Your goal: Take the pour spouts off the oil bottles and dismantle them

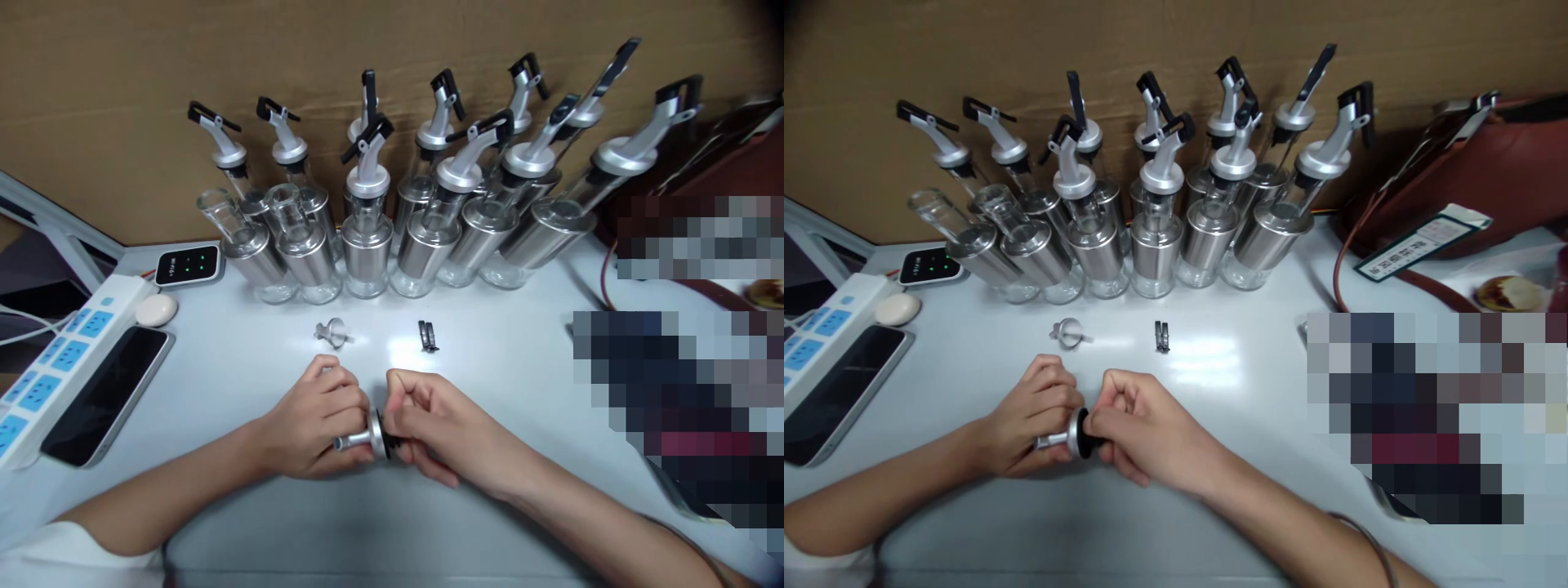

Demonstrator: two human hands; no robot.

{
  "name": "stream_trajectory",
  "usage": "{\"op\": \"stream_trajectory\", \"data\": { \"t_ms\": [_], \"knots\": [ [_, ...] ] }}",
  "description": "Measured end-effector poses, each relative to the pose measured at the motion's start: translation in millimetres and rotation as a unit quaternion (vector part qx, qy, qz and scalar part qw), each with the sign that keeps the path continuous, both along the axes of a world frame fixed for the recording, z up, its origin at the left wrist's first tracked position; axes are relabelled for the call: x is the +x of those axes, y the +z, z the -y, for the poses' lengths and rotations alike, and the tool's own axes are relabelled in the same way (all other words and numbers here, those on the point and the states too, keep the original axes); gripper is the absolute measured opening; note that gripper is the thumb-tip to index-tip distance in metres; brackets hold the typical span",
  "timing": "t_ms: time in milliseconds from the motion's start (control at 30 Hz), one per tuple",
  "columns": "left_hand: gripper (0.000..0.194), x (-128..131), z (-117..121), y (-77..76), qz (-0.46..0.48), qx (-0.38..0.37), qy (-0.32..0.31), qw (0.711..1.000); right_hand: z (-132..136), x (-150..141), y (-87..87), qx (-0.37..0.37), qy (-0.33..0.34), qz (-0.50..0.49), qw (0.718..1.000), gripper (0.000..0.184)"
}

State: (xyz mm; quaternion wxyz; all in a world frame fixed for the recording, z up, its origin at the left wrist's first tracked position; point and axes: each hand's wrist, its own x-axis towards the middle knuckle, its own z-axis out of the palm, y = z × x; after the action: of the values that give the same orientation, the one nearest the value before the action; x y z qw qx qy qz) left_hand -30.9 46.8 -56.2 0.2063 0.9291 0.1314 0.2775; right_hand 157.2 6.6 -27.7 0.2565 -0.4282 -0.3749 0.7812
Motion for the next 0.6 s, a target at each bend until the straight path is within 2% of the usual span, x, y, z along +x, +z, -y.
{"op": "stream_trajectory", "data": {
  "t_ms": [67, 133, 233, 300, 367, 433, 600],
  "knots": [
    [0.037, -1, -3, 2.0, -0.016, -0.050, -0.002, 0.999, 1, 4, -0.3, 0.084, -0.001, 0.056, 0.995, 0.015],
    [0.042, -4, -6, 4.4, -0.020, -0.124, 0.004, 0.992, 2, 10, 0.4, 0.241, -0.008, 0.140, 0.960, 0.012],
    [0.046, -7, -10, 5.6, 0.004, -0.232, 0.020, 0.972, 1, 16, 0.2, 0.472, 0.004, 0.217, 0.855, 0.025],
    [0.046, -7, -11, 4.2, 0.019, -0.278, 0.019, 0.960, -2, 17, -2.1, 0.565, 0.008, 0.233, 0.791, 0.024],
    [0.046, -7, -11, 2.1, 0.028, -0.298, 0.015, 0.954, -4, 16, -4.8, 0.618, 0.002, 0.257, 0.743, 0.020],
    [0.045, -5, -10, 0.4, 0.022, -0.295, -0.001, 0.955, -5, 15, -6.2, 0.648, 0.000, 0.280, 0.708, 0.016],
    [0.043, -3, -9, 1.2, 0.012, -0.274, -0.021, 0.961, -3, 14, -4.1, 0.681, 0.027, 0.321, 0.658, 0.010]
  ]
}}
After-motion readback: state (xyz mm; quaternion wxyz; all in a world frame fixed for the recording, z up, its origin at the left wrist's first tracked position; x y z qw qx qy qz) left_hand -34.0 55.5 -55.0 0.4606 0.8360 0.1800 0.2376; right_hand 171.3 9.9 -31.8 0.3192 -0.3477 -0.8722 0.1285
